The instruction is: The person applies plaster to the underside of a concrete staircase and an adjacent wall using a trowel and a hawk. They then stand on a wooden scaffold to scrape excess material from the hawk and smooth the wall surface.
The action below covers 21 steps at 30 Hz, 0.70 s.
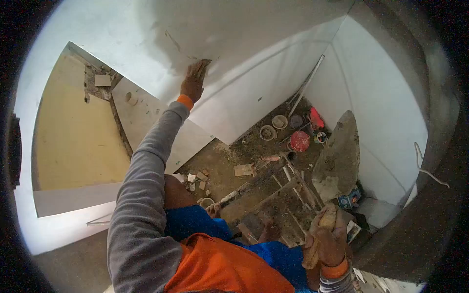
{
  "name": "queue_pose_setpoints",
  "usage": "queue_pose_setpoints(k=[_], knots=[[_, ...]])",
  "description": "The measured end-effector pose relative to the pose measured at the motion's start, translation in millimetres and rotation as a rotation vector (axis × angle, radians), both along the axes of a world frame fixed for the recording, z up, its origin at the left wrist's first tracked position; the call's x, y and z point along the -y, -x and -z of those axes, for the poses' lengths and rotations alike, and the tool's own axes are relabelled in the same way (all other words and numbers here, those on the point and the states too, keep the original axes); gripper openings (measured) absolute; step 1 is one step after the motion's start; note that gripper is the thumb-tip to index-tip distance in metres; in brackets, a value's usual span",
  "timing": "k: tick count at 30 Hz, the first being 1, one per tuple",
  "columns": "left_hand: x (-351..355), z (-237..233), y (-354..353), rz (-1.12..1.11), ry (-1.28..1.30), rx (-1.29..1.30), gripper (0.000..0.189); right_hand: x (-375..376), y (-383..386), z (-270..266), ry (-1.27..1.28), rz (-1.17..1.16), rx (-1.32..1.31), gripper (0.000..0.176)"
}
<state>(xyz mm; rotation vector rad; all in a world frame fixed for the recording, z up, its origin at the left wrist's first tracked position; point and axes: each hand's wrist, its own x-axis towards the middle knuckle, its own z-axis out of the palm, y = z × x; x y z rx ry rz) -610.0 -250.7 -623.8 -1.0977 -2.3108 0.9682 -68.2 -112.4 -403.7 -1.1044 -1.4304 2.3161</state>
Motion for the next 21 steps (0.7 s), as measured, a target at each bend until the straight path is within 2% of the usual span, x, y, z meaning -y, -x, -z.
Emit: queue_pose_setpoints(k=[2,5,9,11,15,18,21], knots=[[-9.7,0.3,2.8,0.012,0.023,-0.058,0.067,0.9,1.8,-0.7,-0.013,0.017,0.027,0.043],[-18.8,-0.8,3.8,-0.010,0.097,0.000,0.068,-0.5,7.6,-6.5,-0.057,-0.020,0.066,0.043],[6.9,8.8,6.8,0.004,0.002,0.031,0.068,-3.0,3.0,-8.1,-0.048,-0.044,0.047,0.042],[18.0,-9.5,-2.0,-0.003,-0.052,0.054,0.067,-2.3,1.6,-6.1,-0.032,0.020,0.040,0.041],[16.8,7.9,8.1,0.039,0.103,-0.089,0.070,-3.1,2.4,-6.0,0.056,0.027,0.019,0.042],[12.3,1.9,-1.7,-0.047,0.062,0.147,0.077,-4.2,1.4,-3.1,0.001,0.001,0.007,0.045],[8.7,-18.4,-8.4,-0.010,-0.058,0.139,0.082,-3.0,0.9,-0.8,-0.032,-0.006,-0.010,0.045]])
